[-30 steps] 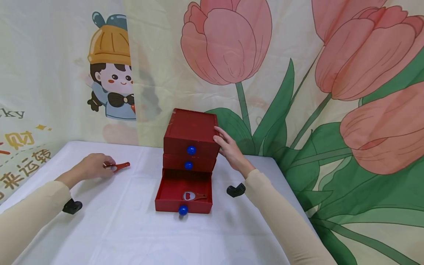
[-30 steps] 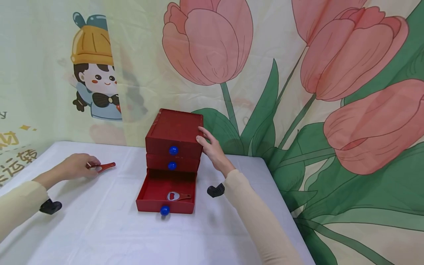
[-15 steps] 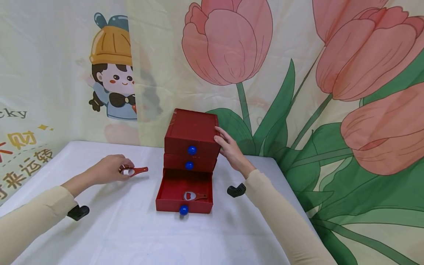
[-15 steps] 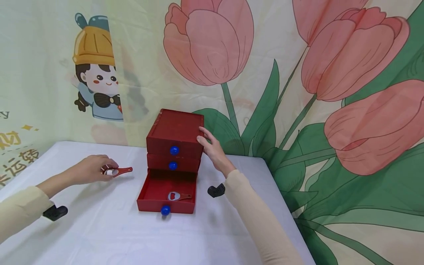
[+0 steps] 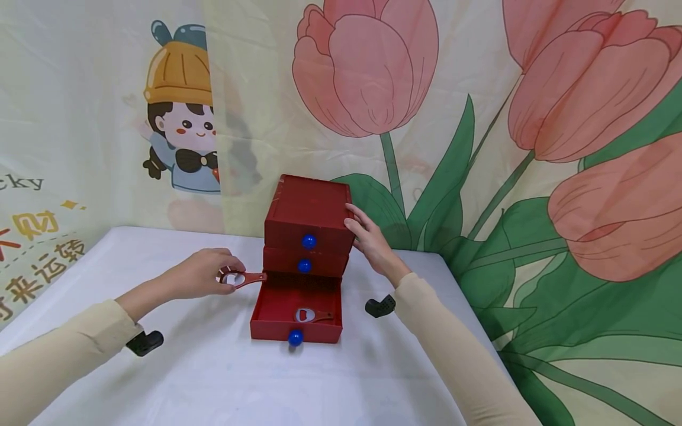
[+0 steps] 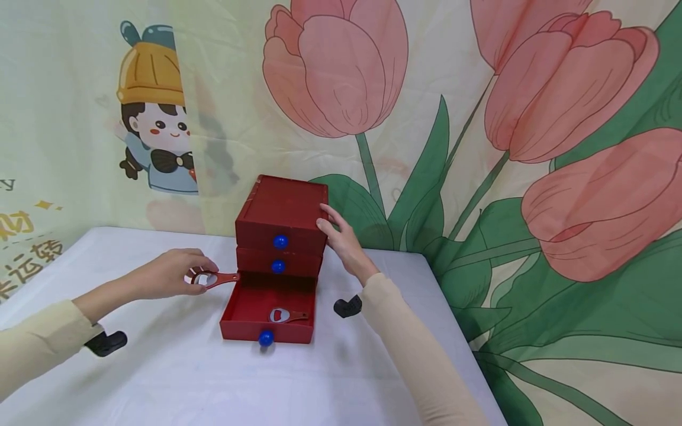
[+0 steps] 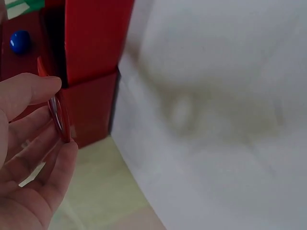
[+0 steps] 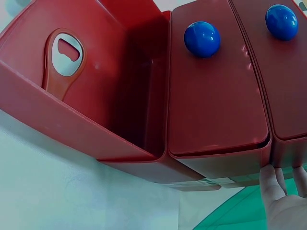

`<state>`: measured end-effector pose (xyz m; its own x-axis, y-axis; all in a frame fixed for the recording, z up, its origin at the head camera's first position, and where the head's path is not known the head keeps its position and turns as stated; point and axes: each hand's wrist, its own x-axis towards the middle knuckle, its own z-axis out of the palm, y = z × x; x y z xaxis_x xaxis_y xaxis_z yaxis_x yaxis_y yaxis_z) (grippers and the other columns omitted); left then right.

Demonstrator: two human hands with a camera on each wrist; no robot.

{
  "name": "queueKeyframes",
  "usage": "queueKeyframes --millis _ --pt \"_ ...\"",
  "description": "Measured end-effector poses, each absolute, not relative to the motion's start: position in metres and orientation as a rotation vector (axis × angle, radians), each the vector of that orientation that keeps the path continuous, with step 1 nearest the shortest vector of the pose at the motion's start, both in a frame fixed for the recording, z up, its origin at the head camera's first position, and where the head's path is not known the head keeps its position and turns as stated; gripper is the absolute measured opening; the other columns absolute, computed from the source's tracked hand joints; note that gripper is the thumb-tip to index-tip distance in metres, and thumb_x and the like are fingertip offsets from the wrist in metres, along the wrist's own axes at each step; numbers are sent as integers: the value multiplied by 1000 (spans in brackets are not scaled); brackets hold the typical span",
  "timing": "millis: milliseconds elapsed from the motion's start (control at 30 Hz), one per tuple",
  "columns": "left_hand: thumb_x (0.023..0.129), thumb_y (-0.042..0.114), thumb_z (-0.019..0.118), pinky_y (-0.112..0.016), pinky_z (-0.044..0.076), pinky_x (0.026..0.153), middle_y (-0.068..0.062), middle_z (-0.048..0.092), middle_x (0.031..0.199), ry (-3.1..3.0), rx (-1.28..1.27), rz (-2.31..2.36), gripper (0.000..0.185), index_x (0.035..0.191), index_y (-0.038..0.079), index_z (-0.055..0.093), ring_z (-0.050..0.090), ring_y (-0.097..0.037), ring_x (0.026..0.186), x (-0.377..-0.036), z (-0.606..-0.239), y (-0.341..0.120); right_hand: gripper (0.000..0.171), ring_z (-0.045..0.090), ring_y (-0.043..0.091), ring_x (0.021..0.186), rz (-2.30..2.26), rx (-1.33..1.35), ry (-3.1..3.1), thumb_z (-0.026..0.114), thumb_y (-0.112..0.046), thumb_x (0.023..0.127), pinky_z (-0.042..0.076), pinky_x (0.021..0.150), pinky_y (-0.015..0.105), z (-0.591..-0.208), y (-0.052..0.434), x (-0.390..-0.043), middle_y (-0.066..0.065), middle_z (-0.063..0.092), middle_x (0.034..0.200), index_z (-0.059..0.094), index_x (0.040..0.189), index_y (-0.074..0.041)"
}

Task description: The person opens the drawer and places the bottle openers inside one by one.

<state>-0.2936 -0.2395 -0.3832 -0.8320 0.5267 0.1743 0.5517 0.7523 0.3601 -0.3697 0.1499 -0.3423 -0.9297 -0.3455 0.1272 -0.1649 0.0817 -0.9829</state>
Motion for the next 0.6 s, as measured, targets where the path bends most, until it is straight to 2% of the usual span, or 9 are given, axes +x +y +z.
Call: queueKeyframes --millis 367,600 --pt "76 18 96 -25 61 70 -1 71 105 -2869 -955 -643 46 118 12 79 64 -16 90 -287 -376 -204 58 37 26 154 -1969 -502 2207 54 -37 112 32 126 56 -342 149 -369 4 34 169 35 167 -33" --pt "81 15 92 -20 57 69 -1 71 107 -2853 -1034 -638 39 117 12 78 63 -16 92 -289 -382 -181 59 36 26 154 -1974 -507 2200 54 -36 112 32 126 55 -343 150 -369 4 33 169 33 168 -30"
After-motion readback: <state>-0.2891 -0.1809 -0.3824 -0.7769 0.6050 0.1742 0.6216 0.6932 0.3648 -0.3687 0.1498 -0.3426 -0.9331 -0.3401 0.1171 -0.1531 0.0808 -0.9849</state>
